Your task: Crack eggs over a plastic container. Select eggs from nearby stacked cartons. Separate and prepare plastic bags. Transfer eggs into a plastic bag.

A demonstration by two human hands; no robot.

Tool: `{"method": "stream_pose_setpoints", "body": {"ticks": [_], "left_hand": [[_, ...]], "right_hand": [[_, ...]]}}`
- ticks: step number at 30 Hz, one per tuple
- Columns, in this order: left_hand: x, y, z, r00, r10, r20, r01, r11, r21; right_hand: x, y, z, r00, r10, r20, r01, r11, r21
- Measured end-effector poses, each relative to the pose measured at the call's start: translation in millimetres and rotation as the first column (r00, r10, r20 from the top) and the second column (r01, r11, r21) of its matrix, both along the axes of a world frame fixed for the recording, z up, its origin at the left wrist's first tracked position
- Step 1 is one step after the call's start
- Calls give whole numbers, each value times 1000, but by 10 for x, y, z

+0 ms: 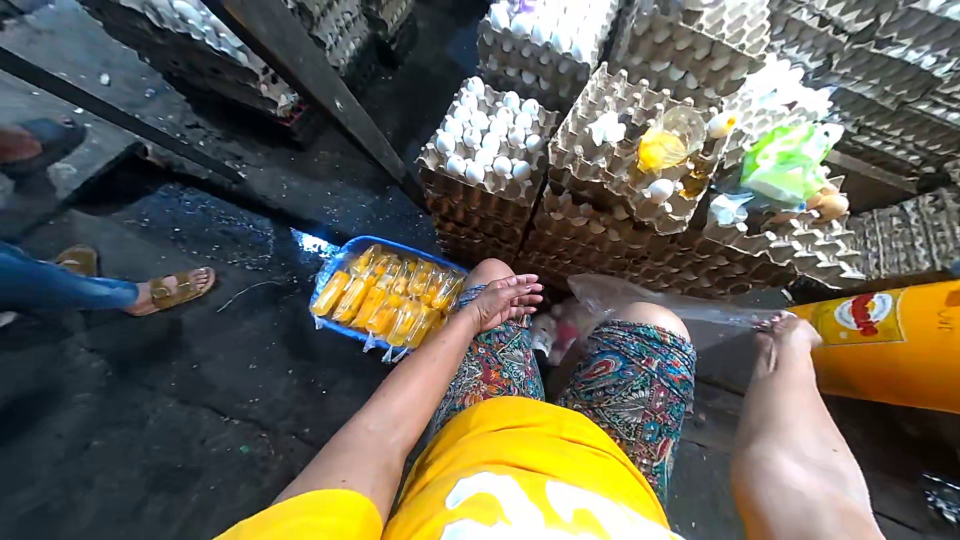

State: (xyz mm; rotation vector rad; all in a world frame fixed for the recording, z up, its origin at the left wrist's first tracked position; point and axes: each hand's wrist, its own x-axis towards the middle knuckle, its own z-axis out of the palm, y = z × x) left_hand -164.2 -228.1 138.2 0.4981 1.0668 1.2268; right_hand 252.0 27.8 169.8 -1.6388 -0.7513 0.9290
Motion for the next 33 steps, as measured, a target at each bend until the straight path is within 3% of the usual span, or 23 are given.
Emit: {"method": "stream_pose_setpoints", "body": {"ticks": [4, 11, 14, 16, 20, 24, 26, 29, 31, 33], "left_hand": [[7, -36, -51, 1000, 0, -12, 0, 1000, -10], [-3, -55, 39, 1000, 17, 26, -17, 1000, 11], [-24, -56, -47, 1000, -20, 13, 19, 999, 45], [-59, -64, -100, 999, -31, 17, 30, 998, 56], [-114, -54, -103, 998, -33, -59, 33, 999, 8], [8, 51, -151, 980, -24, -198, -8, 988, -157], [108, 195, -78, 964, -20, -264, -36, 978, -206], [379, 427, -15, 931, -48, -361, -23, 981, -191], [532, 565, 100, 911, -68, -408, 4, 988, -157], [572, 635, 207, 898, -92, -430, 36, 990, -136]], "right_hand": [[163, -162, -87, 987, 115, -108, -112, 993, 38], [71, -490, 48, 955, 265, 136, -241, 956, -168], [163, -653, 166, 828, 416, 377, -258, 878, -402], [312, -690, 198, 741, 521, 424, -281, 814, -509], [437, -869, 257, 679, 651, 338, -369, 701, -610], [510, -1117, 147, 742, 653, 152, -381, 597, -706], [552, -1191, 10, 724, 681, 112, -376, 525, -764], [841, -1232, -256, 548, 787, 282, -260, 481, -837], [953, -1214, -376, 391, 802, 452, -231, 560, -795], [907, -1141, -484, 324, 744, 585, -299, 667, -682]]}}
